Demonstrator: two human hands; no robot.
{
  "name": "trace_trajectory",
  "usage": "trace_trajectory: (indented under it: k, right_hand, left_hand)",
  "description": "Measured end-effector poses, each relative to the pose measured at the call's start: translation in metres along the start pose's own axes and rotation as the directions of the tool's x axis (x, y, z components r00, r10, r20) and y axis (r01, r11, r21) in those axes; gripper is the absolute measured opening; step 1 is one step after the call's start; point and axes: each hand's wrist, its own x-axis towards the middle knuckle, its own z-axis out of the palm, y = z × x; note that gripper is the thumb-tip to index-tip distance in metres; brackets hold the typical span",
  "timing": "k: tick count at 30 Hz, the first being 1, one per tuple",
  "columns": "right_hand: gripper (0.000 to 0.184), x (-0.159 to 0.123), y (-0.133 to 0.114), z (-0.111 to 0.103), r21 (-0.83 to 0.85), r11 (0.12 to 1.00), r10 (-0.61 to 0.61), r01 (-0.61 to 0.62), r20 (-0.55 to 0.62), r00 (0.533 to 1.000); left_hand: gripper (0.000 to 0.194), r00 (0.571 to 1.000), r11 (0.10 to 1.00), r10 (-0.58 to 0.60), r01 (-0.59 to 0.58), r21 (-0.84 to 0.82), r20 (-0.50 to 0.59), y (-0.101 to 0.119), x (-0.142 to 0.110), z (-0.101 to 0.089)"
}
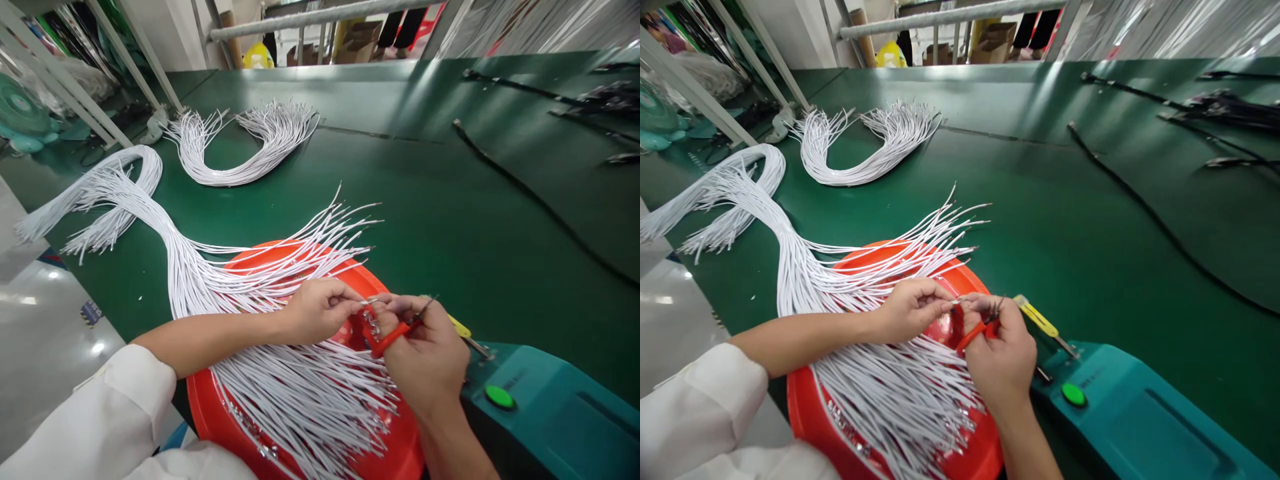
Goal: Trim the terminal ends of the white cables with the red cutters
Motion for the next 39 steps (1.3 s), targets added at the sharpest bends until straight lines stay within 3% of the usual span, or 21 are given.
trace_trajectory:
  k: [4, 9, 15, 17, 21, 24, 28, 32, 39]
  right_hand:
    - [0.018, 0.0, -0.003, 0.002, 0.102, 0.994, 0.023, -0.025, 0.018, 1.0]
    - [0.012, -0.001, -0.002, 0.0, 0.004, 1.0, -0.004, 0.004, 0.037, 0.999]
    - [0.013, 0.004, 0.002, -0.005, -0.017, 1.0, 0.018, -0.016, 0.136, 0.99]
    - [0.017, 0.006, 0.0, -0.004, -0.022, 0.998, 0.053, -0.05, 0.119, 0.991]
    - [0.026, 0.007, -0.011, -0.001, 0.08, 0.986, 0.151, -0.148, -0.041, 0.988]
    - [0.033, 0.006, -0.019, -0.001, 0.13, 0.967, 0.225, -0.219, -0.035, 0.974]
    - [0.037, 0.005, -0.02, -0.002, 0.084, 0.966, 0.242, -0.243, 0.027, 0.97]
    - [0.038, 0.005, -0.012, -0.001, 0.069, 0.976, 0.202, -0.206, 0.052, 0.978]
    - [0.022, 0.003, -0.004, -0.003, -0.123, 0.989, 0.089, -0.08, 0.064, 0.994]
  left_hand:
    - [0.012, 0.999, 0.997, -0.002, 0.005, -0.08, 0.035, -0.001, 0.0, -0.001]
    - [0.014, 0.986, 0.986, -0.008, 0.035, -0.161, 0.168, 0.001, 0.003, -0.006]
    - [0.022, 0.907, 0.944, -0.128, 0.235, -0.23, 0.402, 0.004, 0.005, -0.012]
    - [0.022, 0.925, 0.958, -0.095, 0.185, -0.217, 0.368, 0.002, 0.005, -0.011]
    - [0.019, 0.991, 0.997, 0.058, -0.051, -0.062, 0.117, -0.004, 0.004, -0.006]
    - [0.019, 0.978, 0.966, 0.206, -0.208, 0.152, 0.028, -0.006, 0.003, -0.005]
    - [0.02, 0.951, 0.882, 0.307, -0.299, 0.365, 0.036, -0.006, 0.002, -0.005]
    - [0.021, 0.956, 0.871, 0.294, -0.276, 0.406, 0.019, -0.003, 0.001, -0.005]
    - [0.014, 0.995, 0.986, 0.099, -0.101, 0.134, 0.024, 0.0, 0.003, -0.006]
